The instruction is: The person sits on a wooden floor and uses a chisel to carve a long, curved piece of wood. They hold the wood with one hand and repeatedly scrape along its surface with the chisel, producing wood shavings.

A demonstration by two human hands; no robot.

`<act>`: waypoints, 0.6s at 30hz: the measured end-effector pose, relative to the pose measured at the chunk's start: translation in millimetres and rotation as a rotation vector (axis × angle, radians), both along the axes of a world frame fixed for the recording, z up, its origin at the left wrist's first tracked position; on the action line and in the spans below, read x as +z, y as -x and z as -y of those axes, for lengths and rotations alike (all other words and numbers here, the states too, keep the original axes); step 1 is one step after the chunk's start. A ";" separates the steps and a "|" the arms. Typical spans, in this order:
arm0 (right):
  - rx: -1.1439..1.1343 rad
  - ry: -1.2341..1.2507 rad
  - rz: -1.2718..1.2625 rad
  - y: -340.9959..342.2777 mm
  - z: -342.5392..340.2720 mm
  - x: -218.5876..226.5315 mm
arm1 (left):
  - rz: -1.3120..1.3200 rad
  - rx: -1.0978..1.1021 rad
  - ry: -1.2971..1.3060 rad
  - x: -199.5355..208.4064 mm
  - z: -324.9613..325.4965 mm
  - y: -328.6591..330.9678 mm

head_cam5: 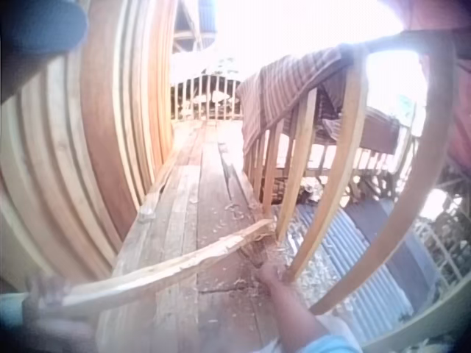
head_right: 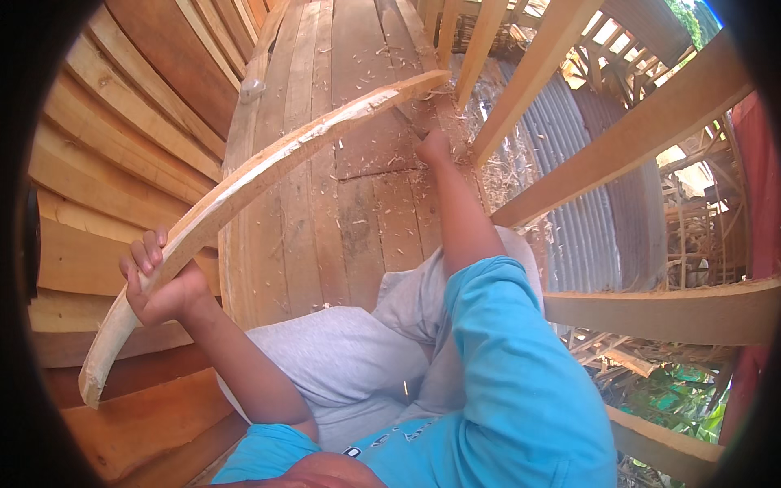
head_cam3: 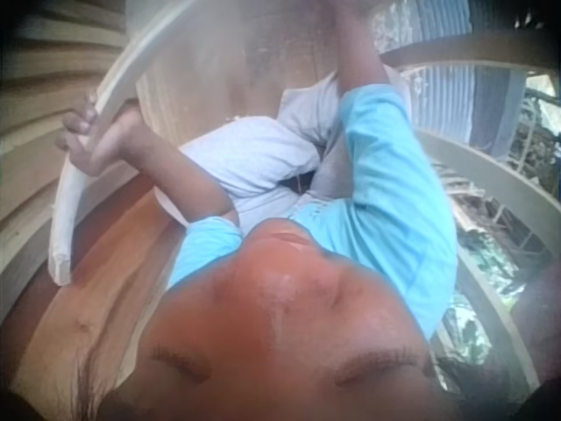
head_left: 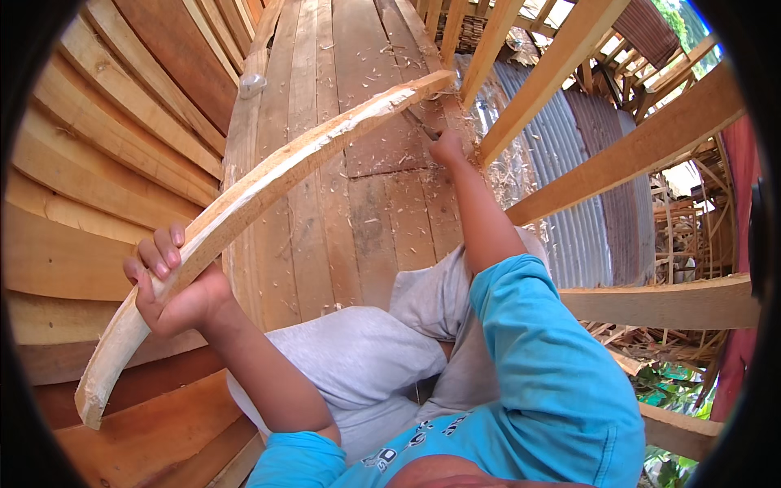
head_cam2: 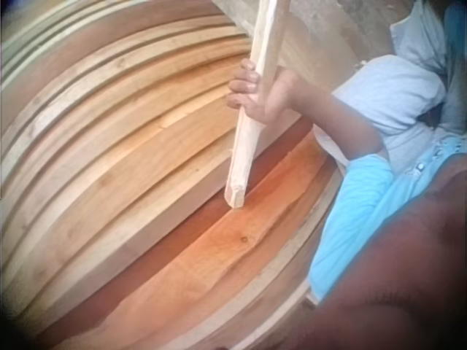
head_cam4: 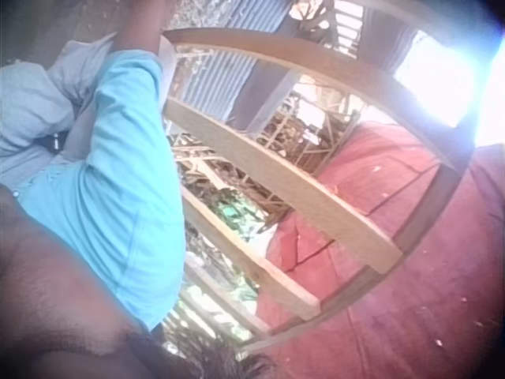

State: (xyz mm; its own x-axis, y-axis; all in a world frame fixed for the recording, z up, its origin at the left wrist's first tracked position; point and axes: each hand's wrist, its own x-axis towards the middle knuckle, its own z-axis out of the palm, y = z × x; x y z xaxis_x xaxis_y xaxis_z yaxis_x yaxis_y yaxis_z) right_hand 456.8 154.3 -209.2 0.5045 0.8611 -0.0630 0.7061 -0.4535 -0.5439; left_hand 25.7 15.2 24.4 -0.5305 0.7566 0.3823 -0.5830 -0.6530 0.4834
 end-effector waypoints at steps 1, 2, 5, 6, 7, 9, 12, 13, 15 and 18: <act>0.050 -0.034 -0.028 -2.9 1.8 -2.5 | -0.004 0.004 0.003 0.6 0.4 -0.1; 0.100 -0.068 -0.056 -5.2 2.1 -4.7 | -0.002 0.015 0.011 1.7 0.5 -0.4; -0.307 -0.029 -0.015 -14.0 -5.0 -2.5 | 0.009 0.032 0.021 2.9 0.0 -2.3; -0.415 -0.099 -0.034 -16.2 -5.9 -1.9 | 0.011 0.027 0.017 2.5 -0.4 -2.4; -0.521 -0.169 -0.051 -16.0 -6.7 -2.4 | 0.014 0.024 0.015 2.1 -0.8 -2.5; -0.549 -0.194 -0.053 -21.8 -5.1 -1.3 | 0.020 0.024 0.018 2.4 -1.3 -5.3; -0.336 -0.056 -0.043 2.6 -0.3 13.9 | 0.007 0.057 0.030 2.3 1.6 -0.3; -0.315 -0.024 -0.045 3.5 -0.4 14.0 | 0.006 0.057 0.031 2.1 1.8 -1.3; -0.276 0.029 -0.044 4.3 0.2 14.1 | 0.005 0.049 0.026 0.8 2.5 -2.0; -0.439 -0.006 -0.072 -7.3 0.1 -0.5 | 0.006 0.027 0.013 0.9 1.6 -2.9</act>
State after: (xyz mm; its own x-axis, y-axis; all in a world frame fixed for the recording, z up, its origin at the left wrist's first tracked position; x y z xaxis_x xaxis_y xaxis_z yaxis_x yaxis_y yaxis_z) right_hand 464.1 154.2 -209.6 0.8168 0.5668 -0.1072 0.4076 -0.6987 -0.5880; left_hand 28.6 13.5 25.3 -0.5529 0.7468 0.3695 -0.5682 -0.6623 0.4883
